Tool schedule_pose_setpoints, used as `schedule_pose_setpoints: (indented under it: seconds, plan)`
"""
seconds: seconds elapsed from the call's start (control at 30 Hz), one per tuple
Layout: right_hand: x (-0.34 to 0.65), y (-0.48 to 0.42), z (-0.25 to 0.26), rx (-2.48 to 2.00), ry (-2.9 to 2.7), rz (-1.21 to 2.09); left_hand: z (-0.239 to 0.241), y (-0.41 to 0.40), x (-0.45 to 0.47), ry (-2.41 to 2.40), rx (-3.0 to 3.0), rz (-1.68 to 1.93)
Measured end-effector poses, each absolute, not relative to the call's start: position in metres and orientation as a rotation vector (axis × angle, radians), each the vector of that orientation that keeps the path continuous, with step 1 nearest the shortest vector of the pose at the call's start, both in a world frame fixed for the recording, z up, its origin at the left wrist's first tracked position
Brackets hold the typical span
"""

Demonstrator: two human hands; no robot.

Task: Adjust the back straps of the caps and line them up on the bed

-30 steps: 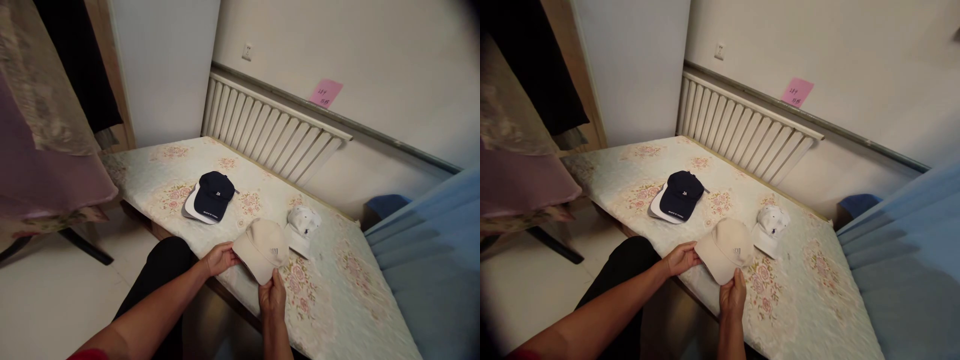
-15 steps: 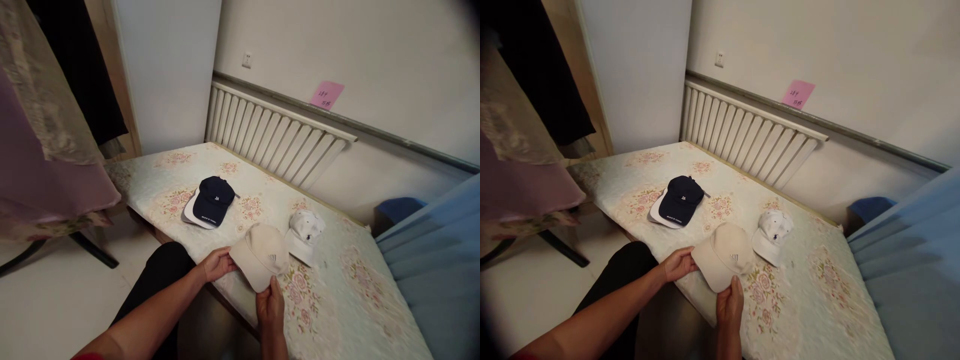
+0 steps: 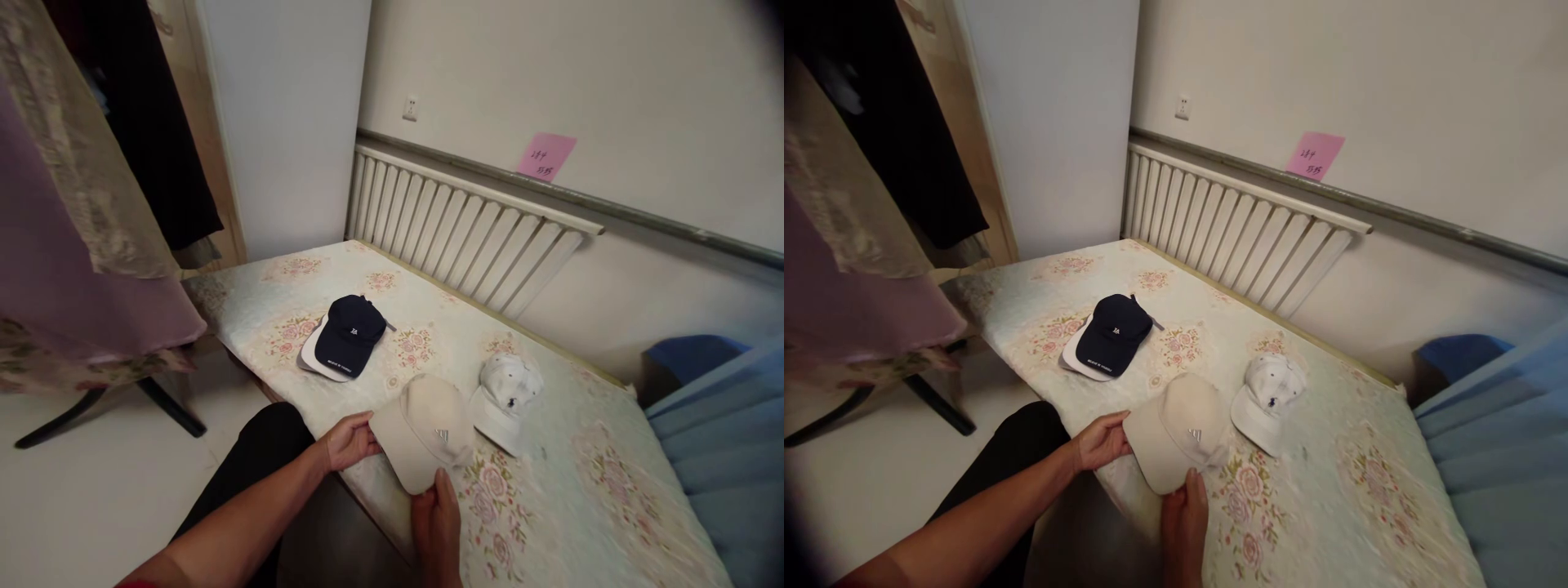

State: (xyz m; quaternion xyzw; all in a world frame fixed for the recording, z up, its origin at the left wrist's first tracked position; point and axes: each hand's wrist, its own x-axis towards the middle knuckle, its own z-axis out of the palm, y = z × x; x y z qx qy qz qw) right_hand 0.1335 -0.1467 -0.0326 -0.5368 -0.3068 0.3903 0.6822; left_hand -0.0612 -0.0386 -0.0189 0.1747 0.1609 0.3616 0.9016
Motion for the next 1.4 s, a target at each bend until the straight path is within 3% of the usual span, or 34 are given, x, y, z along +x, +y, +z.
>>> schedule_pose_setpoints:
  seconds: [0.1,0.23,0.77,1.17,1.4]
  plan:
    - [0.129,-0.147,-0.020,-1.378,-0.820,0.751,-0.020,-0.038,-0.061,0.335,0.361,0.738]
    - [0.127,-0.148,-0.009,-1.318,-0.793,0.856,-0.017,-0.038,-0.061,0.358,0.348,0.744]
    - [0.129,-0.133,-0.037,-1.146,-0.633,1.147,-0.009,-0.039,-0.059,0.356,0.340,0.746]
    - [0.142,-0.149,-0.035,-1.586,-1.242,0.639,-0.019,-0.038,-0.060,0.336,0.330,0.753]
    - [0.137,-0.149,-0.030,-1.520,-1.267,0.505,-0.015,-0.038,-0.060,0.356,0.340,0.743]
